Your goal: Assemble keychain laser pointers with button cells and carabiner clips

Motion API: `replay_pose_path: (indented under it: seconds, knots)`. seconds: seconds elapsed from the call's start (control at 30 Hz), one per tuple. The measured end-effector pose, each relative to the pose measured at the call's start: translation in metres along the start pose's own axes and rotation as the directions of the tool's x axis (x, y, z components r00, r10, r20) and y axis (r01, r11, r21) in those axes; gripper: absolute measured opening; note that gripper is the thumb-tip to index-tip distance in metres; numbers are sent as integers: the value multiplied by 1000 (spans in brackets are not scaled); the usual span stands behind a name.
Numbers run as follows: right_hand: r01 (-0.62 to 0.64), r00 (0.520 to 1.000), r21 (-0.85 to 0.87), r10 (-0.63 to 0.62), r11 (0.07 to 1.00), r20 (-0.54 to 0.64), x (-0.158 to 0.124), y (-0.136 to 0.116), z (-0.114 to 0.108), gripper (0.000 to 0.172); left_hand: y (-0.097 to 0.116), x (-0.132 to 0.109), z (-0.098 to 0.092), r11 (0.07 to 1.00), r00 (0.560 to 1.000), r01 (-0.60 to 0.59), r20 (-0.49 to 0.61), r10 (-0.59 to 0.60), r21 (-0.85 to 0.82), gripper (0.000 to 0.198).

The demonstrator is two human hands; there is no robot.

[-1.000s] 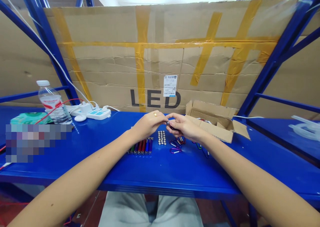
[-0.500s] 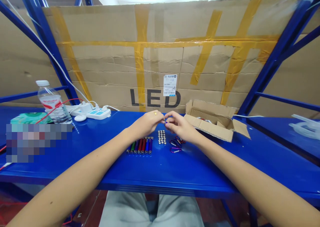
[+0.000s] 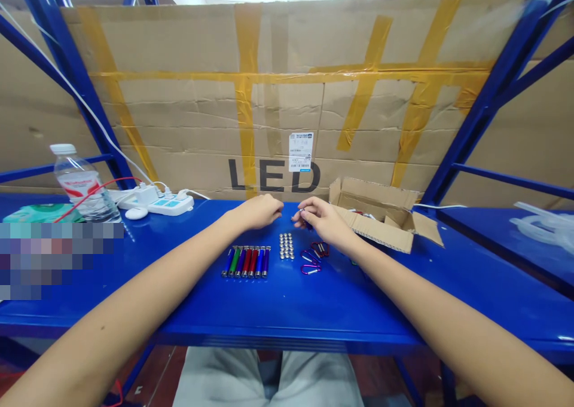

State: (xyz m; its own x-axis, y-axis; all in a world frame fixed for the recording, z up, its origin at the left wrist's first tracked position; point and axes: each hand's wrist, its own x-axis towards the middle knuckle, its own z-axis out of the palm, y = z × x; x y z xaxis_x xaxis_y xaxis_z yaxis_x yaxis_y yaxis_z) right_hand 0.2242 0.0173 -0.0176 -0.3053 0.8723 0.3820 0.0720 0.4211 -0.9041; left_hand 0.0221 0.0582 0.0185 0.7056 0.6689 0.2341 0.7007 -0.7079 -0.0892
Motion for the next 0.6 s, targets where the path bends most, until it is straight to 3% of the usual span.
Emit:
replay_pose_path:
  seconds: [0.13, 0.3, 0.47, 0.6]
  knots:
    - [-5, 998, 10, 5, 1000, -62, 5, 4, -11, 23, -2, 29, 17, 998, 987, 38, 152, -45, 47, 16]
    - [-21, 996, 29, 24, 999, -85, 7, 6, -16, 27, -1, 46, 20, 998, 982, 33, 190, -24, -47, 14]
    - [-48, 997, 101, 54, 994, -58, 1, -2, -10, 22, -22, 31, 8, 992, 995, 77, 70, -70, -97, 25]
    - [-84, 996, 120, 85, 989, -6, -4, -9, -5, 20, -49, -3, -6, 988, 980, 147, 140, -139, -49, 20]
